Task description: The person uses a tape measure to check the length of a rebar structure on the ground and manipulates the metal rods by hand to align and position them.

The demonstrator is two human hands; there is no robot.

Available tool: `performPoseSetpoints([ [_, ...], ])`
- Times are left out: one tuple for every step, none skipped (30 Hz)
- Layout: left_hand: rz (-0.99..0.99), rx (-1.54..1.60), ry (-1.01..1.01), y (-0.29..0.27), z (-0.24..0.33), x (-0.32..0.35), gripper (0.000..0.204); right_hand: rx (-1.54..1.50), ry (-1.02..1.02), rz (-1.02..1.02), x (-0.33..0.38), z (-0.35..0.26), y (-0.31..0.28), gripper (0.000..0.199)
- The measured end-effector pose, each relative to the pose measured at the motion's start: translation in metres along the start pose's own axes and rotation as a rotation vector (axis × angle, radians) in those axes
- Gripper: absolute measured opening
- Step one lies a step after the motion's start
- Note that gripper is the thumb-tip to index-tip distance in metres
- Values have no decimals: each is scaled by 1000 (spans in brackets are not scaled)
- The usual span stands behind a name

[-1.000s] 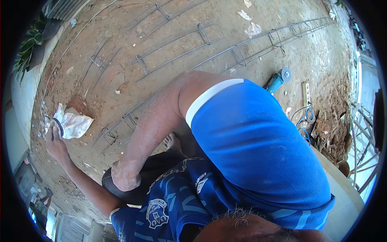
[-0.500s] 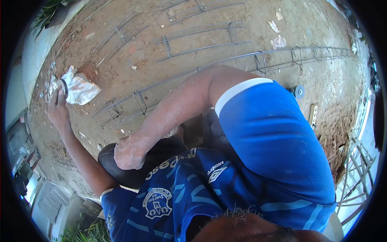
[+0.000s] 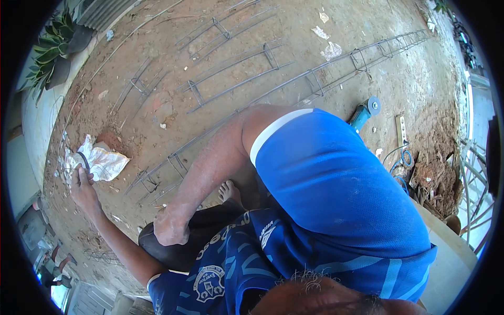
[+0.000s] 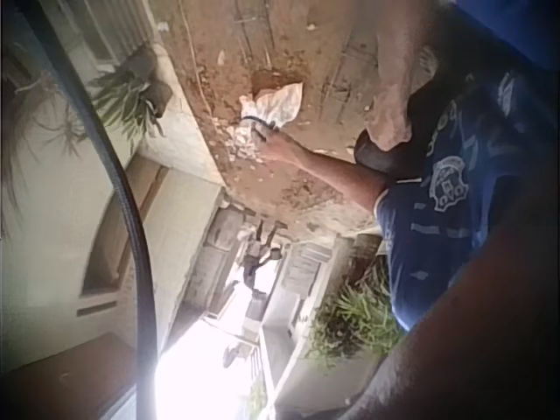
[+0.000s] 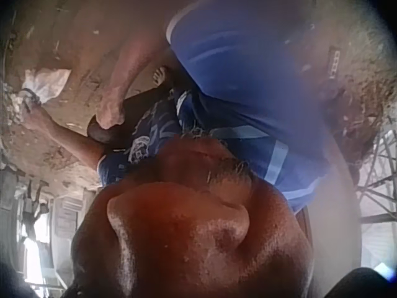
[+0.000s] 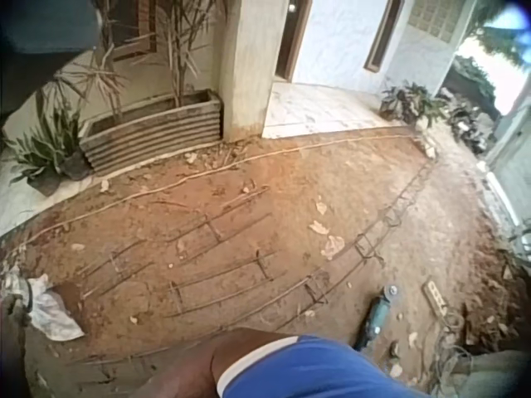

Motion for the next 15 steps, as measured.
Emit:
performPoseSetpoints([
  [-8, 11, -26, -1, -2, 2, 33, 11, 3, -3, -3, 3, 2, 30],
  [-10, 39, -9, 1, -5, 1, 34, 19, -6, -3, -4, 5, 2, 30],
  [-6, 50, -6, 4, -9, -2, 34, 26, -18, -4, -4, 6, 2, 30],
  [-16, 41, -10, 6, -13, -4, 34, 32, -31, -4, -5, 8, 3, 30],
  [-23, 23, -20, 5, -15, -2, 34, 37, -55, -5, -6, 6, 2, 30],
  [-14, 24, -25, 3, -17, -1, 34, 42, -80, -5, -6, 4, 1, 30],
  [-7, 30, -27, 1, -18, 0, 34, 45, -86, -12, -5, 2, 2, 30],
  [-3, 37, -28, 1, -18, 1, 34, 51, -58, -4, -2, 2, 2, 30],
  [2, 38, -31, 0, -20, 1, 34, 56, -30, 5, 0, 2, 0, 29],
  [6, 70, -38, 0, -23, 0, 34, 58, -34, 1, -3, 3, 0, 29],
  [6, 105, -41, 2, -24, -2, 34, 56, -83, 14, -6, 4, 1, 28],
  [8, 107, -40, 3, -25, -4, 34, 54, -132, 26, -7, 4, 3, 28],
  [9, 117, -49, 6, -27, -6, 33, 57, -130, 26, -9, 7, 7, 28],
  [14, 123, -64, 5, -29, -6, 33, 48, -99, 36, -12, 10, 10, 26],
  [16, 121, -65, 5, -30, -7, 33, 43, -86, 42, -12, 15, 13, 26],
])
Point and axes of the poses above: each hand's wrist, its own x-axis away from the middle knuckle, its own y-axis out of the palm, z = x × y, the point moved 7 cm from there along -x, towards the middle knuckle, and after that the axes turned 7 degrees about y, right-handed, at the moved point
